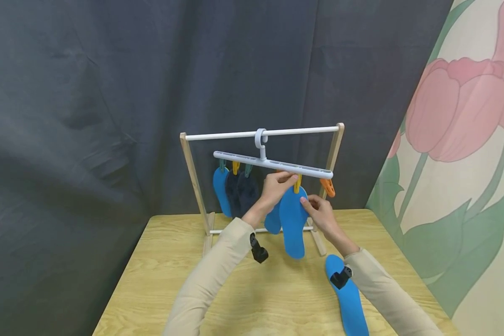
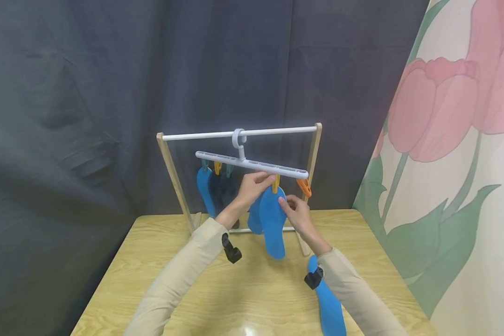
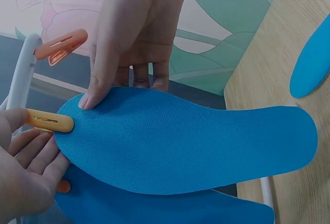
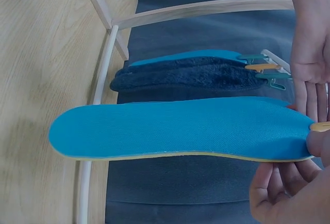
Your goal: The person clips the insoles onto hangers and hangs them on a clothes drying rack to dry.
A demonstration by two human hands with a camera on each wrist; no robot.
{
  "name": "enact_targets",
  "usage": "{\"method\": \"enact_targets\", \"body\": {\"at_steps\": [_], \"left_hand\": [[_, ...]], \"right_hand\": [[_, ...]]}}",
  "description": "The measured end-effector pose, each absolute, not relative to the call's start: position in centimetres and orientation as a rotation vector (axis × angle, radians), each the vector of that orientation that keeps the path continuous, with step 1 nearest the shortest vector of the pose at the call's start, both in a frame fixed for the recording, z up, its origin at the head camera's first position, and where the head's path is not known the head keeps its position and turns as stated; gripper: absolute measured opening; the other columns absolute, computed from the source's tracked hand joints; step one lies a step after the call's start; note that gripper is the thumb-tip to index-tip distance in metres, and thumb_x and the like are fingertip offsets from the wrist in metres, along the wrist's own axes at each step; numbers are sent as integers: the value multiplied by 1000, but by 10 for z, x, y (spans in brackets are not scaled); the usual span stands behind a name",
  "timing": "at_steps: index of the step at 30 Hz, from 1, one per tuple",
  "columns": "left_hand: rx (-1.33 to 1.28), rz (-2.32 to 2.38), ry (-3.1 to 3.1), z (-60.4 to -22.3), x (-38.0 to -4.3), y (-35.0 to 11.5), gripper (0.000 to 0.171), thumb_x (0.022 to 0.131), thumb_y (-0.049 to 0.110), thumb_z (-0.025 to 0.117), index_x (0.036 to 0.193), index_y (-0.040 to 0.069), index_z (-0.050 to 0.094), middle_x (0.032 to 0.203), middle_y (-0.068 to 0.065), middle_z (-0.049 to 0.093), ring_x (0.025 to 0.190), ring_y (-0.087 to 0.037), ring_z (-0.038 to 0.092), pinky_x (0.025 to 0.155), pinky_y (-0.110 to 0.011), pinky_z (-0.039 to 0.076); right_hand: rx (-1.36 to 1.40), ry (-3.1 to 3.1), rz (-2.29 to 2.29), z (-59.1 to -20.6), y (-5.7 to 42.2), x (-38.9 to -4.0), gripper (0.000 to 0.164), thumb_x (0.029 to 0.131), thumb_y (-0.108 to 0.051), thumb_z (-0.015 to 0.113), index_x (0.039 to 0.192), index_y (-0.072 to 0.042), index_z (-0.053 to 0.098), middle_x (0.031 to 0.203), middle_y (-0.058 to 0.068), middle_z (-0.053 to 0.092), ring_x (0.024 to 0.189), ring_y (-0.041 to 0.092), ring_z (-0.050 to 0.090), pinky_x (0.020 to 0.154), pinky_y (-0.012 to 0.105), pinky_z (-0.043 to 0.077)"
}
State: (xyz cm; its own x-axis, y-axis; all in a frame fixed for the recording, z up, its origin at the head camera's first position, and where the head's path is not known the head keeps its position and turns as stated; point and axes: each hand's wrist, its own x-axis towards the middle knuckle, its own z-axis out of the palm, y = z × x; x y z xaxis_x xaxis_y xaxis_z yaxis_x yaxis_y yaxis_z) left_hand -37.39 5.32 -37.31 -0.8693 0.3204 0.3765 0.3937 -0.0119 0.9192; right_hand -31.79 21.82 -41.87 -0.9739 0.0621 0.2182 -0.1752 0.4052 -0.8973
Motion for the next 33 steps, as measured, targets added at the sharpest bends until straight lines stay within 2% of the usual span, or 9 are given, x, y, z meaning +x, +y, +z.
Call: {"method": "enact_targets", "body": {"at_steps": [4,9,15,21,24,28,31,33], "left_hand": [[-741,-2039,-2141,-375,-376,54,28,96,18,68,117,-1,71,111,-15,71,103,-25,66,87,-25,55],[-702,-1936,-2098,-380,-372,54,25,94,20,71,111,2,75,102,-8,73,93,-16,67,81,-24,56],[-648,-1820,-1987,-389,-372,57,21,91,23,74,104,6,76,95,-3,69,85,-11,65,74,-23,56],[-585,-1849,-1897,-388,-365,61,18,92,21,73,99,5,72,84,-3,63,71,-12,59,55,-23,53],[-620,-1846,-1901,-387,-359,66,16,94,20,71,100,4,71,77,-4,64,66,-11,57,53,-22,50],[-666,-1835,-1942,-388,-354,73,17,94,20,71,101,4,71,74,-3,66,64,-8,59,55,-21,51],[-698,-1871,-1980,-387,-353,77,20,94,23,71,103,6,72,76,-4,69,60,-10,62,52,-28,56],[-737,-1904,-2009,-387,-353,79,21,95,24,70,106,6,72,78,-6,70,58,-14,63,51,-39,57]], "right_hand": [[90,-2466,1564,-421,219,-319,40,104,-27,53,115,10,60,93,20,64,83,21,61,70,21,53],[78,-2477,1561,-423,218,-318,43,104,-30,53,115,11,60,94,20,64,85,22,61,69,21,54],[65,-2485,1541,-426,217,-319,44,103,-32,54,114,10,62,93,19,65,83,23,62,67,20,54],[71,-2508,1523,-429,215,-317,42,103,-32,56,109,9,63,88,17,63,82,29,60,67,27,54],[90,-2514,1520,-432,215,-318,40,103,-31,56,106,8,62,88,20,64,78,22,60,69,31,55],[111,-2532,1514,-437,216,-318,39,103,-30,56,107,8,63,92,22,66,76,12,60,70,31,56],[111,-2542,1529,-440,217,-316,39,103,-30,56,109,7,63,96,23,67,77,12,62,71,30,55],[116,-2550,1532,-442,218,-315,39,103,-30,56,112,8,62,98,23,67,79,16,64,70,30,55]]}}
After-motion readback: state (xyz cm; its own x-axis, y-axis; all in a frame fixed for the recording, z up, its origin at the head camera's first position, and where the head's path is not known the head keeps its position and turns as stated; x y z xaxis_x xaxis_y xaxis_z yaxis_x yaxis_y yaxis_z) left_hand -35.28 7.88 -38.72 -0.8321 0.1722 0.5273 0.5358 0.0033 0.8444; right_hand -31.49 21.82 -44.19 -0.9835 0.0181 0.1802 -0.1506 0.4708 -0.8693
